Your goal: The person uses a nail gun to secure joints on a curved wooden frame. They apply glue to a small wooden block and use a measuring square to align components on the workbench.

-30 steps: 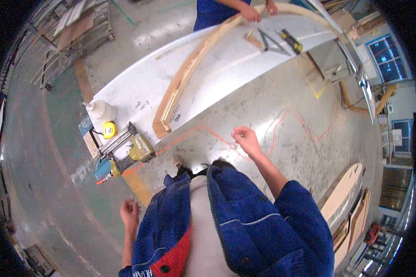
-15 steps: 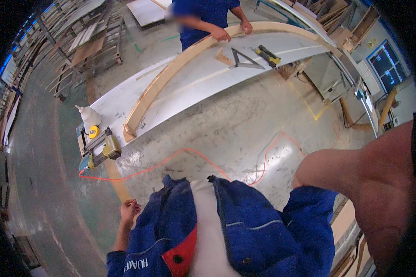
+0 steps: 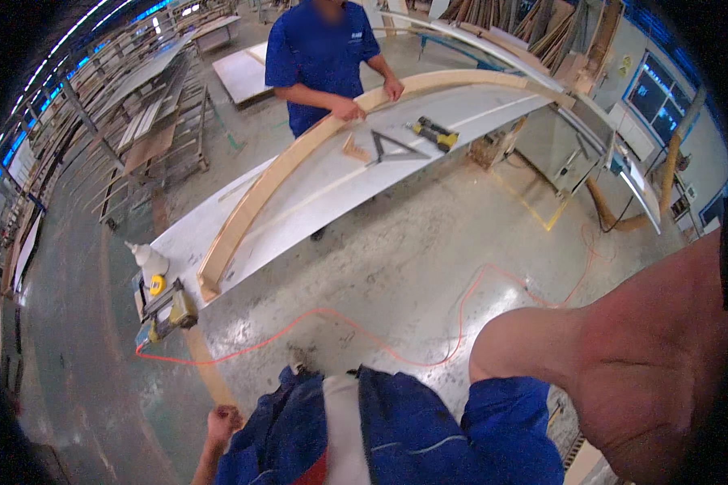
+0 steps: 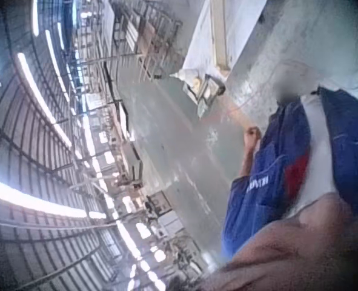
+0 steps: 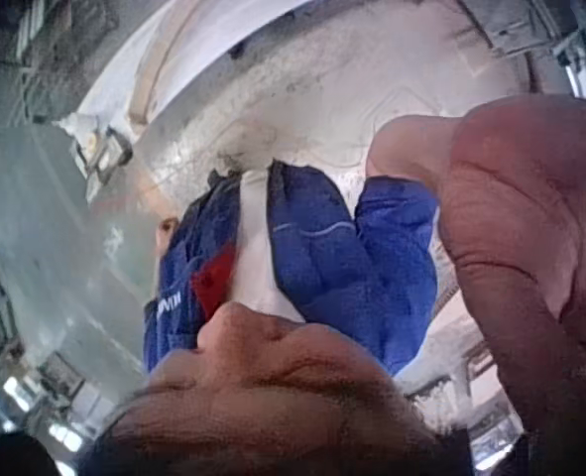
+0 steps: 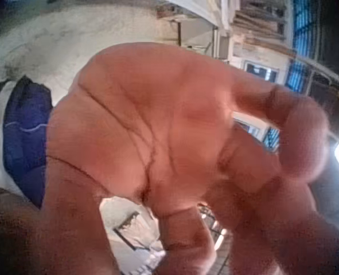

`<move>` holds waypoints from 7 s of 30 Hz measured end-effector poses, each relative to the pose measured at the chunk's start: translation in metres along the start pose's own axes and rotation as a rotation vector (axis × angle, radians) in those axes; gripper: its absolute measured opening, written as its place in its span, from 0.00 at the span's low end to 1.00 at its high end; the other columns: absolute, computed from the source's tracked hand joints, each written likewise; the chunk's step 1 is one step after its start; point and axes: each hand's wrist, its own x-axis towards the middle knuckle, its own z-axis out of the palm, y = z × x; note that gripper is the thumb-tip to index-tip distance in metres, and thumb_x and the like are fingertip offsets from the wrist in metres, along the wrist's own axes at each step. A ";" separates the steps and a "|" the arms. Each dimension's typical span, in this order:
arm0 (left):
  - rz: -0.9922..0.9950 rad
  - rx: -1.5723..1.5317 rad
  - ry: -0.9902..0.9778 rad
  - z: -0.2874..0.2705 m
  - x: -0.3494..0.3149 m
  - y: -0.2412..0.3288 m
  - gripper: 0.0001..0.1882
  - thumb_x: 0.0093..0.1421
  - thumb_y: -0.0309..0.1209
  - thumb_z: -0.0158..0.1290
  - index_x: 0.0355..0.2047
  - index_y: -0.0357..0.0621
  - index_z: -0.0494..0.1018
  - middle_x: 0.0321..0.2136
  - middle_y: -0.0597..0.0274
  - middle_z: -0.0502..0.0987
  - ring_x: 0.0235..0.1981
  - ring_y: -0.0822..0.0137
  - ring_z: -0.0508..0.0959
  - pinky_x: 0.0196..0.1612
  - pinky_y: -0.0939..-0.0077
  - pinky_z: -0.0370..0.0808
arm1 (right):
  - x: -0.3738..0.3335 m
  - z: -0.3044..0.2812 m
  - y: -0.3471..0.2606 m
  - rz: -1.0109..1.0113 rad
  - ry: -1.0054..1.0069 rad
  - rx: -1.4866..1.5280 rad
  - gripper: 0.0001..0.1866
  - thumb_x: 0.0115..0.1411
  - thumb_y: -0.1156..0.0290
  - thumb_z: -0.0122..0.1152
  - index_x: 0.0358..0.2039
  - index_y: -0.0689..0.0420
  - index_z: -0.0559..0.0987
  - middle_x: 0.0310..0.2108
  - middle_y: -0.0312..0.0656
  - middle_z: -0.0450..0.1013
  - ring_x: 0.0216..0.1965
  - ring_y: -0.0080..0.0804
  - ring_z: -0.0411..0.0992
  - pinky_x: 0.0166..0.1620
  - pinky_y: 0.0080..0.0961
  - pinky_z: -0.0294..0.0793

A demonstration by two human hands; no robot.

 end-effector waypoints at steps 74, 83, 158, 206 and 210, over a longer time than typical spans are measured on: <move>0.611 0.872 0.001 -0.188 0.264 0.074 0.49 0.46 0.32 0.65 0.65 0.44 0.50 0.24 0.47 0.79 0.26 0.45 0.80 0.27 0.54 0.74 | -0.446 0.186 -0.116 2.385 -0.087 -0.521 0.21 0.59 0.69 0.59 0.52 0.64 0.75 0.35 0.46 0.78 0.32 0.29 0.76 0.36 0.26 0.77; 0.713 1.041 0.054 -0.155 0.262 0.065 0.48 0.50 0.32 0.60 0.67 0.39 0.48 0.29 0.40 0.79 0.30 0.41 0.79 0.32 0.49 0.75 | -0.513 0.122 -0.185 2.358 0.076 -0.639 0.22 0.57 0.67 0.61 0.51 0.62 0.77 0.29 0.44 0.79 0.27 0.28 0.77 0.31 0.26 0.76; 0.492 0.766 0.427 0.304 0.286 0.411 0.37 0.45 0.36 0.67 0.54 0.45 0.64 0.45 0.54 0.68 0.48 0.52 0.72 0.46 0.58 0.73 | -0.491 0.118 0.518 1.245 -0.687 0.019 0.27 0.54 0.61 0.66 0.50 0.61 0.72 0.48 0.50 0.73 0.50 0.50 0.71 0.54 0.40 0.69; 0.266 0.779 0.517 0.120 0.403 0.442 0.17 0.56 0.45 0.59 0.30 0.42 0.76 0.33 0.49 0.77 0.36 0.48 0.79 0.39 0.55 0.75 | -0.486 0.150 0.463 1.470 -0.915 -0.006 0.42 0.51 0.45 0.65 0.56 0.67 0.70 0.51 0.61 0.71 0.54 0.54 0.70 0.58 0.42 0.67; 0.371 0.906 0.577 0.123 0.394 0.436 0.19 0.58 0.47 0.58 0.32 0.42 0.72 0.31 0.51 0.76 0.35 0.46 0.77 0.36 0.54 0.73 | -0.491 0.146 0.465 1.469 -0.877 0.009 0.40 0.49 0.46 0.66 0.54 0.63 0.72 0.49 0.56 0.73 0.51 0.52 0.72 0.55 0.40 0.71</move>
